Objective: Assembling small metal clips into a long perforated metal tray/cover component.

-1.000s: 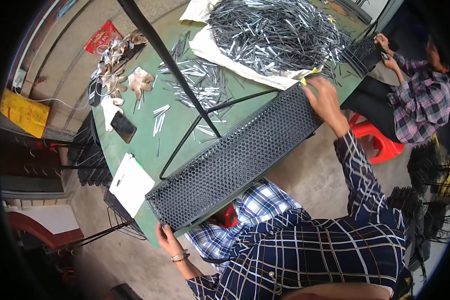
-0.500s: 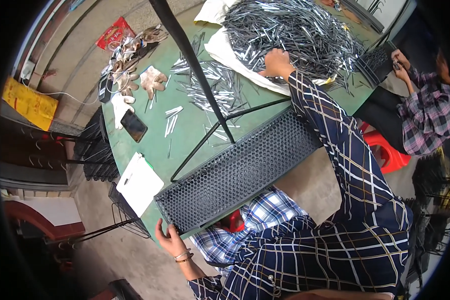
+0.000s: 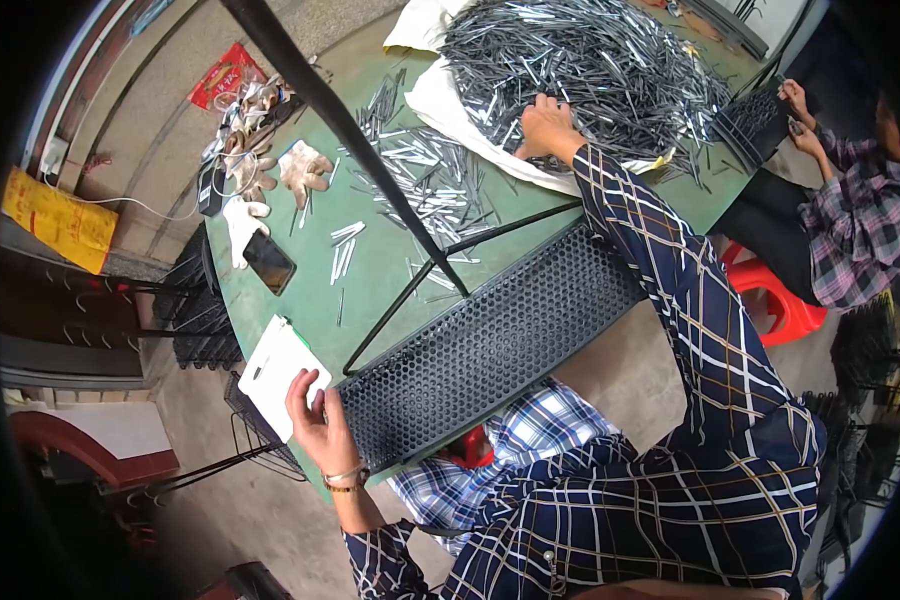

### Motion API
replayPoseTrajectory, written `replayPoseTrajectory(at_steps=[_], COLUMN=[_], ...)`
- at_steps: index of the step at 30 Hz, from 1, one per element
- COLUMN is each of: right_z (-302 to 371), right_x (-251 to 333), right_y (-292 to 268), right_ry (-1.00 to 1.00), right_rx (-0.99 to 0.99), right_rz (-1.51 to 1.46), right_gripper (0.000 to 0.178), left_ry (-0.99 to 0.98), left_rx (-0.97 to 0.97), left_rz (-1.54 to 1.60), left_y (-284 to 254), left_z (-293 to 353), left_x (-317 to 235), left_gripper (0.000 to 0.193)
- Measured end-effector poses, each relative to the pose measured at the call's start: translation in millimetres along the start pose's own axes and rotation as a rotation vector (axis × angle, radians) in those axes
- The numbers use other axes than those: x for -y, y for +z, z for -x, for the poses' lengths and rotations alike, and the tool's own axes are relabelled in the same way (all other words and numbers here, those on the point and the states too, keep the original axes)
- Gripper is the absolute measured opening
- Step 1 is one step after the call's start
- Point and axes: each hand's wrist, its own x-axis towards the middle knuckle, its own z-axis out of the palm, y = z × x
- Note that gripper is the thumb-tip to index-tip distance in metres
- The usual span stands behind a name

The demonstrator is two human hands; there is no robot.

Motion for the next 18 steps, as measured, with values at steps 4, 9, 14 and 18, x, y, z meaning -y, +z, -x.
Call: replayPoseTrajectory(at_steps=[4,9,14,18], right_z=[-7.0,-6.0,-5.3,-11.9], right_x=[0.9,5.4,7.2,21.2], right_y=[12.9,13.1,15.7,14.0], right_ry=[0.009,-0.006,0.013,0.157], right_rx=[0.033,0.098,0.051,0.179], right_rz=[0.052,-0.024,-0.050,-0.067], right_gripper=[0.067,0.050,0.052,0.063], left_ry=[0.050,-0.064,-0.052,-0.305], left_rx=[0.084,0.173,0.284,0.412], left_rz=[0.011,0.140,0.171,0.308], left_y=[24.4,41.5,60.0,69.4], left_z=[-28.6,-55.7,-85.9,-109.9], left_x=[-15.1,-20.3,-12.8,-19.9], left_gripper=[0.032,0.034,0.036,0.032])
